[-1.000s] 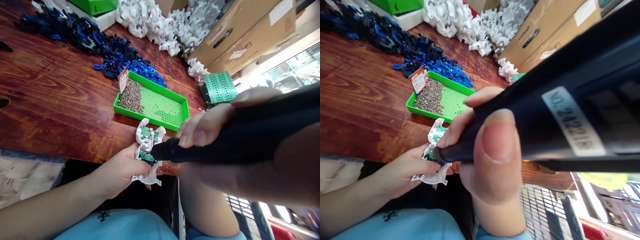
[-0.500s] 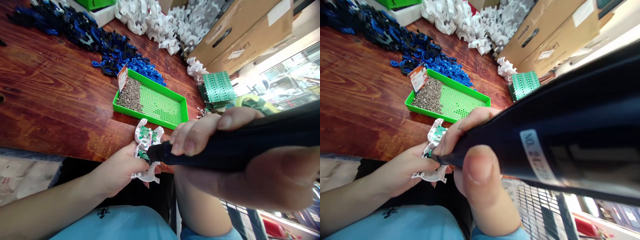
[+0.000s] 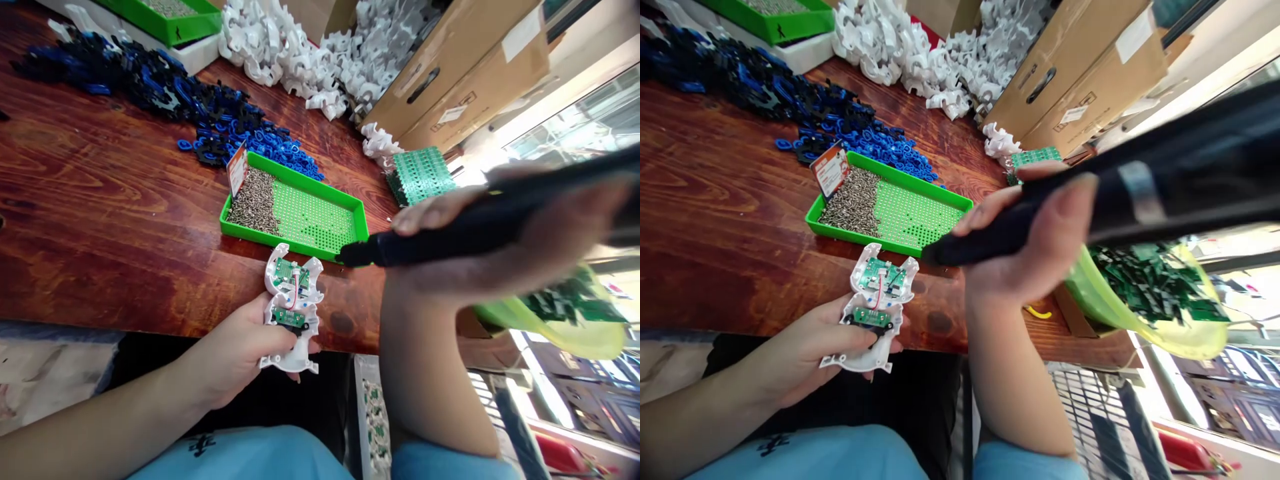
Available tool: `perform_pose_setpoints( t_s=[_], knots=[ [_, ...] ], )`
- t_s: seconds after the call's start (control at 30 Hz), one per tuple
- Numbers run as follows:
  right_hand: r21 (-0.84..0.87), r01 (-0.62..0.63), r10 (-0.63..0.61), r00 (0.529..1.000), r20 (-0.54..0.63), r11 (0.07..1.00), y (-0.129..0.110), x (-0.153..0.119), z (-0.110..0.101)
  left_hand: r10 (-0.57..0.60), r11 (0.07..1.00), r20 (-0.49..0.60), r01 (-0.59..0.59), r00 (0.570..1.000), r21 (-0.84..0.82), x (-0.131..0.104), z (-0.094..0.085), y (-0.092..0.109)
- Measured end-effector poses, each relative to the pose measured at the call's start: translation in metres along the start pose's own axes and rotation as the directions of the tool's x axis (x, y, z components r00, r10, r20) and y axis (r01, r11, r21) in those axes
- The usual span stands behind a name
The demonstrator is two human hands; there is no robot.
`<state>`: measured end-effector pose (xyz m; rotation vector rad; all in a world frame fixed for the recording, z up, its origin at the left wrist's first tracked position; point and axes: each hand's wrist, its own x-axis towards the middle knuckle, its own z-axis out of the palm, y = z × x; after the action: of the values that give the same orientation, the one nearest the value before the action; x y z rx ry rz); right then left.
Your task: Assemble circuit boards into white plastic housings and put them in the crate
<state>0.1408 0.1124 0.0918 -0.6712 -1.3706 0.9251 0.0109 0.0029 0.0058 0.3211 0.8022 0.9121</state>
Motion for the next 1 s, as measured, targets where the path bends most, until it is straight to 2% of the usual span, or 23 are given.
perform_pose_setpoints(
  t_s=[0.07,0.13,0.23,0.33,0.53,0.67,0.87,0.93,1.0],
  knots=[
    [-0.039,0.191,-0.195,0.962,-0.192,0.981,0.023,0.017,-0.004,-0.017,1.000,-0.017,0.017,1.000,-0.021,0.000,0.000,0.001],
    [-0.088,0.264,-0.278,0.926,-0.256,0.960,0.046,0.033,-0.009,-0.028,0.999,-0.030,0.027,0.999,-0.035,0.000,0.000,0.001],
    [-0.160,0.242,-0.276,0.931,-0.241,0.957,0.070,0.050,-0.018,-0.038,0.998,-0.030,0.036,0.999,-0.055,0.000,0.000,0.000],
    [-0.279,0.225,-0.285,0.938,-0.199,0.934,0.083,0.058,-0.025,-0.034,0.997,-0.015,0.032,0.999,-0.075,0.001,0.000,-0.001],
    [-0.388,0.244,-0.332,0.926,-0.178,0.889,0.091,0.062,-0.024,-0.029,0.996,0.007,0.029,1.000,-0.086,0.002,-0.003,-0.002],
    [-0.469,0.211,-0.324,0.930,-0.174,0.857,0.090,0.062,-0.022,-0.023,0.995,0.011,0.024,1.000,-0.100,0.003,-0.004,-0.003],
    [-0.668,0.163,-0.269,0.961,-0.058,0.726,0.089,0.059,-0.025,-0.014,0.993,0.007,0.015,1.000,-0.115,0.004,-0.003,-0.003],
    [-0.650,0.155,-0.255,0.965,-0.061,0.743,0.090,0.058,-0.024,-0.011,0.994,0.004,0.012,1.000,-0.110,0.004,-0.002,-0.002],
    [-0.573,0.134,-0.246,0.962,-0.122,0.808,0.087,0.059,-0.021,-0.009,0.995,-0.002,0.009,1.000,-0.103,0.003,-0.001,-0.002]
  ],
)
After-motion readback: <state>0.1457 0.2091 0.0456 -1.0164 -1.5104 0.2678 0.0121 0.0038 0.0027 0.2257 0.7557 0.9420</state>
